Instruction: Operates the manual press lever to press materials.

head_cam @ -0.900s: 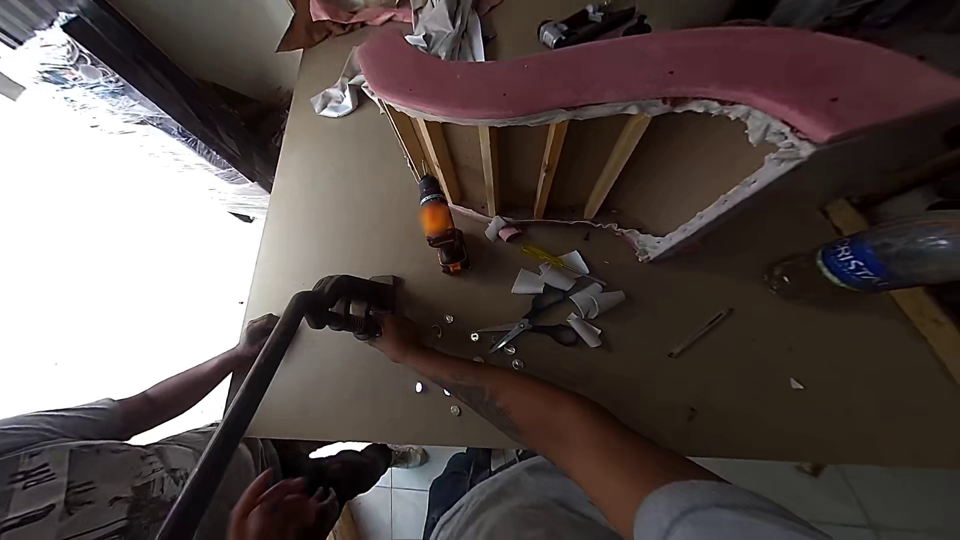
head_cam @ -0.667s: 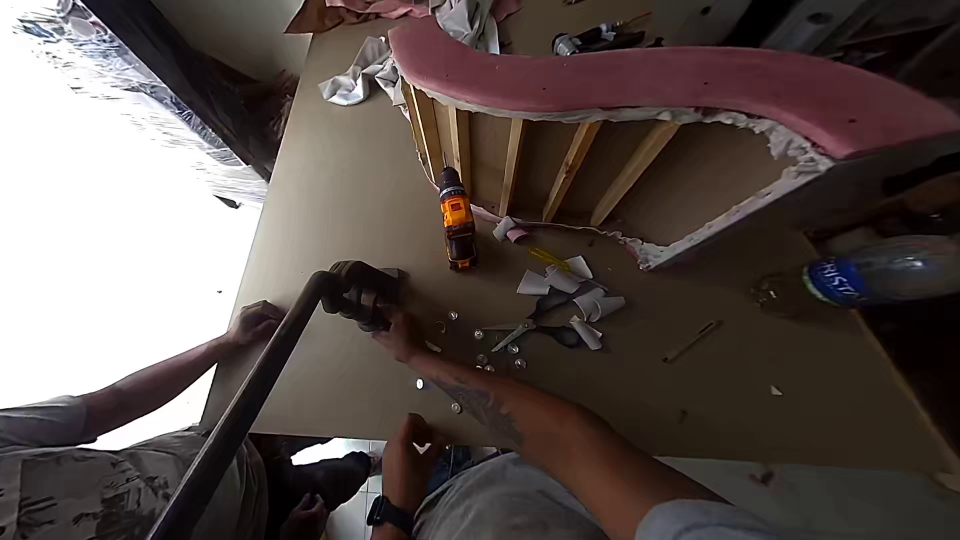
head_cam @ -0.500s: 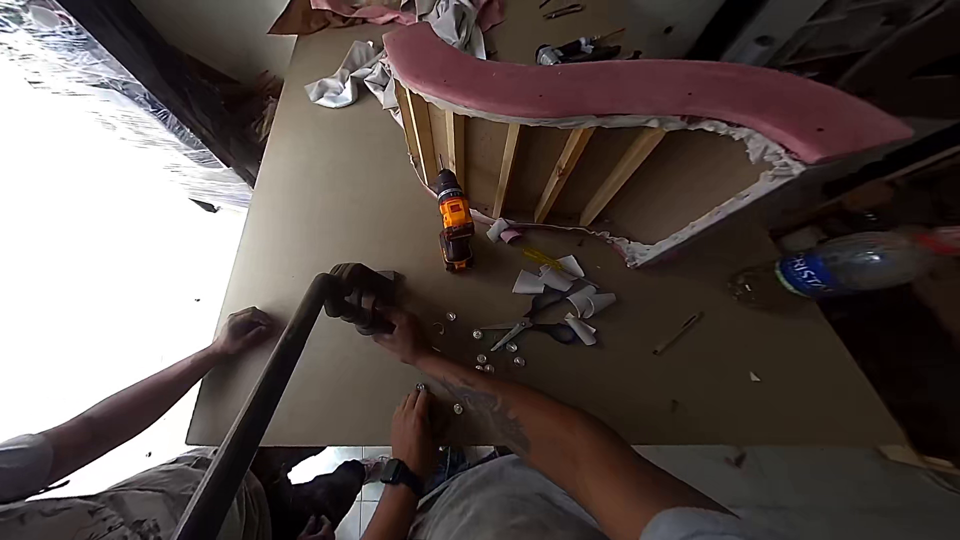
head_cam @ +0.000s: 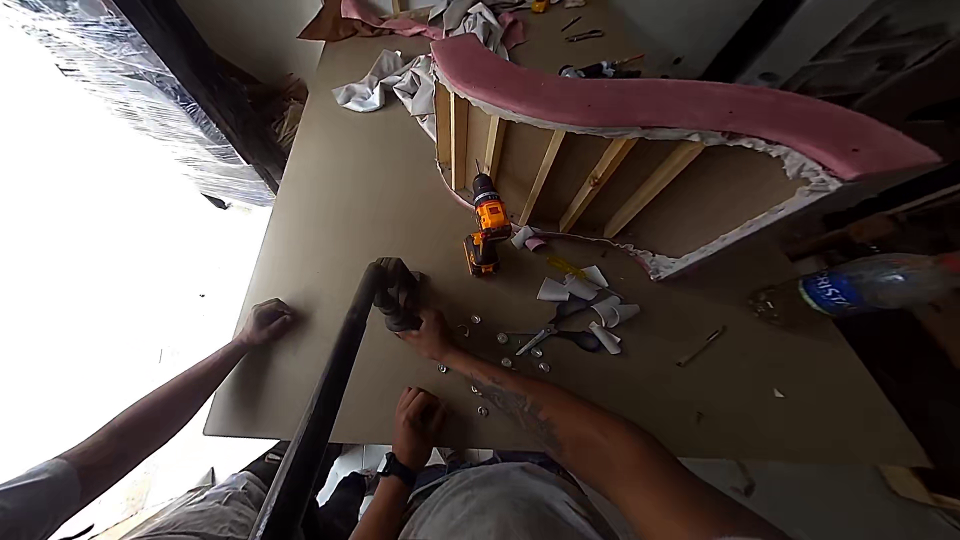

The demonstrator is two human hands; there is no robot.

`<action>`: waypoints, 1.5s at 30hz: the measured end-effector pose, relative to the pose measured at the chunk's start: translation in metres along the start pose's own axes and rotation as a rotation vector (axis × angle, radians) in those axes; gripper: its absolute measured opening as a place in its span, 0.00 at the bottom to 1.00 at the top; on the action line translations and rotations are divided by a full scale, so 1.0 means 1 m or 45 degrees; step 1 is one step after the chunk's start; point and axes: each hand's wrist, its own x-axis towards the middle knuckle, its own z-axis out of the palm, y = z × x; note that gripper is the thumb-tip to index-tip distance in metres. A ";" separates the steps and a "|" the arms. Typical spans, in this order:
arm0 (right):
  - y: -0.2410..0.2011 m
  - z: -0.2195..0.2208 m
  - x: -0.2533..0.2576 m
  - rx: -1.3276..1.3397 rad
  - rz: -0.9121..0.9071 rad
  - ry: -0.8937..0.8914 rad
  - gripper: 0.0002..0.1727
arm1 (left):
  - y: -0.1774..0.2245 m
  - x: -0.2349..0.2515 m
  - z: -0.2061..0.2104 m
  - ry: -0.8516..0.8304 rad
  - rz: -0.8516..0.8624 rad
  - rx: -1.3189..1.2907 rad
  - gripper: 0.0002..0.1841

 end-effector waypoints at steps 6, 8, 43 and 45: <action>0.010 0.017 -0.004 0.213 0.097 0.123 0.20 | -0.022 0.069 -0.040 0.274 -0.390 -0.046 0.28; 0.013 0.014 -0.020 0.229 0.088 0.114 0.18 | -0.023 0.090 -0.042 0.165 -0.364 -0.071 0.31; 0.031 -0.180 -0.237 -0.047 -0.337 -0.774 0.29 | 0.178 0.023 0.001 -1.436 -0.023 0.210 0.22; 0.046 -0.185 -0.238 -0.113 -0.214 -0.783 0.32 | 0.198 0.038 0.015 -1.582 -0.247 0.449 0.22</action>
